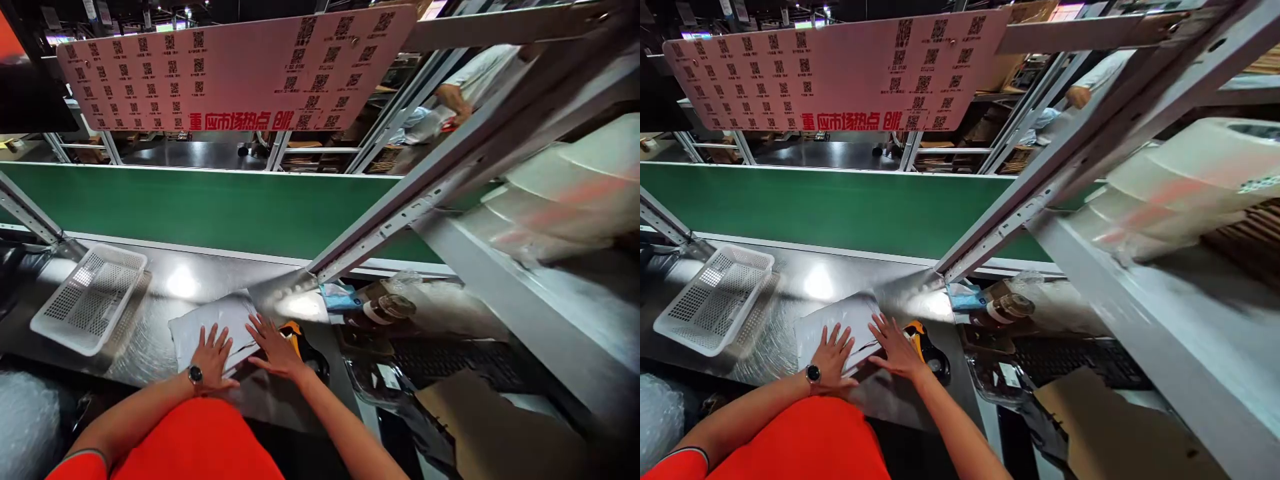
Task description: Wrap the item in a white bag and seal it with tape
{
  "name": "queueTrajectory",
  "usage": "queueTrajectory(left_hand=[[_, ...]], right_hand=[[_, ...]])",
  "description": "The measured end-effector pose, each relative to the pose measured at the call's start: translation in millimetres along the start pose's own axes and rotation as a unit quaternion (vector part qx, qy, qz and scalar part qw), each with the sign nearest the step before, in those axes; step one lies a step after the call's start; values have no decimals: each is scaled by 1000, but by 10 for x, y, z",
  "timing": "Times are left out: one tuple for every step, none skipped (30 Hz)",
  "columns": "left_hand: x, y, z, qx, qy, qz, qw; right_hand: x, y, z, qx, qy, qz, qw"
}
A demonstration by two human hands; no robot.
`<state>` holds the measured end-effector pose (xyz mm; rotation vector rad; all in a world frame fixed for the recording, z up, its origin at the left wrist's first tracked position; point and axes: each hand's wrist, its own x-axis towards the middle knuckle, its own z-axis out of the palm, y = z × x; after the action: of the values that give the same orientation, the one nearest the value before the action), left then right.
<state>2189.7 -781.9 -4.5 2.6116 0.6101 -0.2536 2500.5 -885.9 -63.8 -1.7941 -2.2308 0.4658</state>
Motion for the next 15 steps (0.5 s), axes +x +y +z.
queueTrajectory(left_hand=[[-23, 11, 30, 2, -2, 1, 1000], [-32, 1, 58, 10, -2, 5, 1000], [-27, -33, 83, 20, -2, 12, 1000], [-8, -92, 103, 32, -1, 19, 999], [21, -174, 117, 42, -1, 23, 999], [57, -273, 122, 52, -2, 27, 998], [98, -384, 118, 61, -4, 27, 998], [138, -498, 103, 70, -7, 25, 997], [176, -608, 79, 79, -10, 25, 997], [209, -706, 48, 86, -15, 30, 996], [234, -787, 15, 92, -21, 38, 995], [253, -848, -19, 96, -24, 48, 994], [265, -891, -47, 99, -24, 54, 993], [271, -916, -69, 102, -24, 58, 993], [273, -928, -81, 105, -25, 59, 992]], right_hand=[[-6, 59, 36, -9, 3, -12, 1000], [-11, 119, 90, -21, 10, -23, 999], [-18, 173, 161, -33, 20, -31, 999], [-29, 214, 248, -44, 34, -34, 998], [-44, 236, 346, -53, 53, -35, 997], [-63, 232, 448, -59, 76, -32, 995], [-79, 199, 546, -63, 101, -21, 993], [-88, 135, 629, -67, 125, -5, 990], [-84, 43, 685, -71, 147, 18, 986], [-61, -73, 708, -76, 165, 43, 982], [-15, -204, 691, -81, 177, 69, 978], [55, -341, 636, -82, 182, 90, 976], [145, -470, 548, -80, 176, 102, 976], [248, -582, 436, -75, 162, 102, 979], [355, -667, 316, -64, 135, 91, 985]])
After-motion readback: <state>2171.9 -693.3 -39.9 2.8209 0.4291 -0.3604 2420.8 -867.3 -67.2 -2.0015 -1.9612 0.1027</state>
